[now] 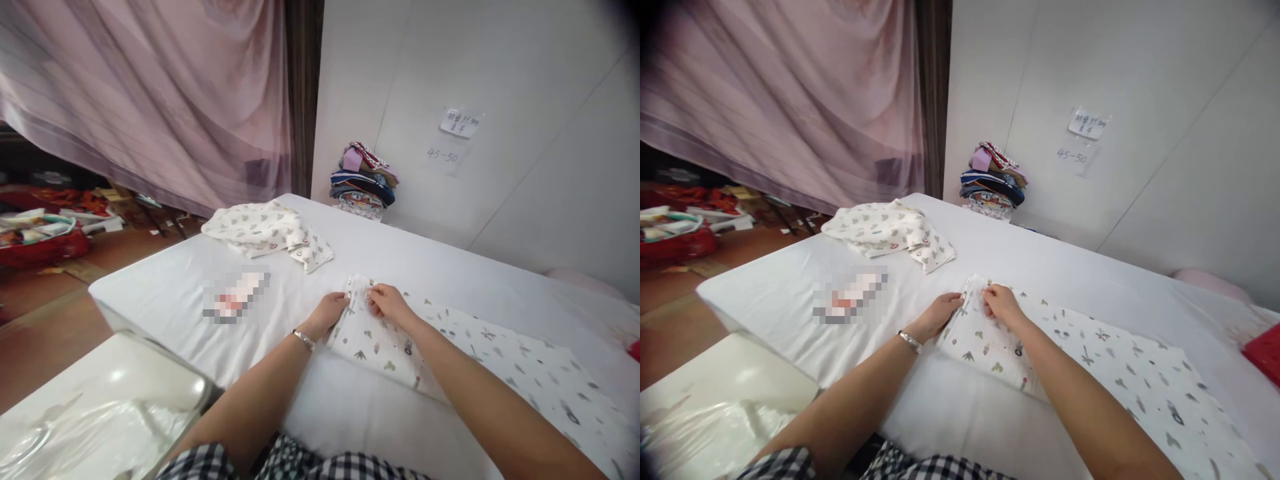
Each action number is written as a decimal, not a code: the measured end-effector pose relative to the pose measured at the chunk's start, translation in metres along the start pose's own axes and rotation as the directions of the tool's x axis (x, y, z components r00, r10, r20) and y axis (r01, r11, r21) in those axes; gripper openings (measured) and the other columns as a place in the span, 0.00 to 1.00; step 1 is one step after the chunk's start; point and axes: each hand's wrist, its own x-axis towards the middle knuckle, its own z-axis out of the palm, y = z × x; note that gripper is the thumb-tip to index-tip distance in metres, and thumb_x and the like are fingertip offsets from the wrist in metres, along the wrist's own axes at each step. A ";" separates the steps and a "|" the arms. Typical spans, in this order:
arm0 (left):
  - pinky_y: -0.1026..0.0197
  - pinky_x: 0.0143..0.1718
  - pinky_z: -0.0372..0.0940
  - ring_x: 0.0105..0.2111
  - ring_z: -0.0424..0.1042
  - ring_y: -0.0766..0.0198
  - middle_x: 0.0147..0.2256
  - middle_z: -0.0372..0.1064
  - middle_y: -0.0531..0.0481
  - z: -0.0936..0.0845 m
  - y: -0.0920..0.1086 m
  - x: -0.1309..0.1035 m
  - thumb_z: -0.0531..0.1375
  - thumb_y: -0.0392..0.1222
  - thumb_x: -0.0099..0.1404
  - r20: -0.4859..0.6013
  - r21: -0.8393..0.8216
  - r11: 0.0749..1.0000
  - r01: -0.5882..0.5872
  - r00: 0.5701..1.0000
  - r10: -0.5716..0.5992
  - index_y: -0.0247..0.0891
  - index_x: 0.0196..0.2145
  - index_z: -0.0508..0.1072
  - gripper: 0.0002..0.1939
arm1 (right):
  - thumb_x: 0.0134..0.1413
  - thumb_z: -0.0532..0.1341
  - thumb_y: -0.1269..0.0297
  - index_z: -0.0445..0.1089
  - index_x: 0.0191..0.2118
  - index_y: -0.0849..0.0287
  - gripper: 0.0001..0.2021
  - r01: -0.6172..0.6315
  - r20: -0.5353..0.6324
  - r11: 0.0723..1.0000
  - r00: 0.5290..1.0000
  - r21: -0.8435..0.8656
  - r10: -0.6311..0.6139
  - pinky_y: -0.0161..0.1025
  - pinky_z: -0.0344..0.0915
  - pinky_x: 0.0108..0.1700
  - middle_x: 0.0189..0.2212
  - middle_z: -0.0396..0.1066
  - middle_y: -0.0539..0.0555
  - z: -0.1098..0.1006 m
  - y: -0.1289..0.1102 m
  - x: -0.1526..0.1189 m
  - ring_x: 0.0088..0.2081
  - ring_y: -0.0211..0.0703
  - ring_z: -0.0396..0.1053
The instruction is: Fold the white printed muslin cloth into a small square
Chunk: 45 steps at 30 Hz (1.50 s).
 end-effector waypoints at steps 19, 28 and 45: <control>0.64 0.29 0.62 0.25 0.69 0.63 0.22 0.69 0.49 -0.007 -0.005 0.006 0.60 0.41 0.53 0.084 0.005 1.000 -0.022 0.996 0.022 0.32 0.31 0.72 0.09 | 0.56 0.55 0.68 0.62 0.22 0.62 0.13 -0.137 0.229 0.980 0.959 -0.144 0.168 0.26 0.57 0.14 0.15 0.65 0.47 0.018 -0.042 0.016 0.13 0.30 0.63; 0.63 0.28 0.63 0.24 0.69 0.63 0.21 0.69 0.49 -0.005 -0.004 0.005 0.58 0.38 0.52 0.099 -0.018 1.000 -0.007 0.995 0.008 0.33 0.28 0.72 0.06 | 0.54 0.61 0.57 0.61 0.22 0.61 0.17 -0.162 0.371 0.949 0.892 -0.271 0.258 0.26 0.55 0.13 0.14 0.66 0.47 0.016 -0.043 0.001 0.12 0.30 0.61; 0.66 0.24 0.58 0.22 0.65 0.67 0.20 0.66 0.52 -0.006 0.000 0.004 0.57 0.37 0.52 0.097 0.007 1.000 0.008 0.995 -0.008 0.35 0.25 0.69 0.03 | 0.55 0.55 0.71 0.62 0.23 0.62 0.10 -0.203 0.365 0.979 0.909 -0.033 0.201 0.25 0.52 0.14 0.16 0.67 0.46 0.019 -0.043 0.001 0.13 0.27 0.60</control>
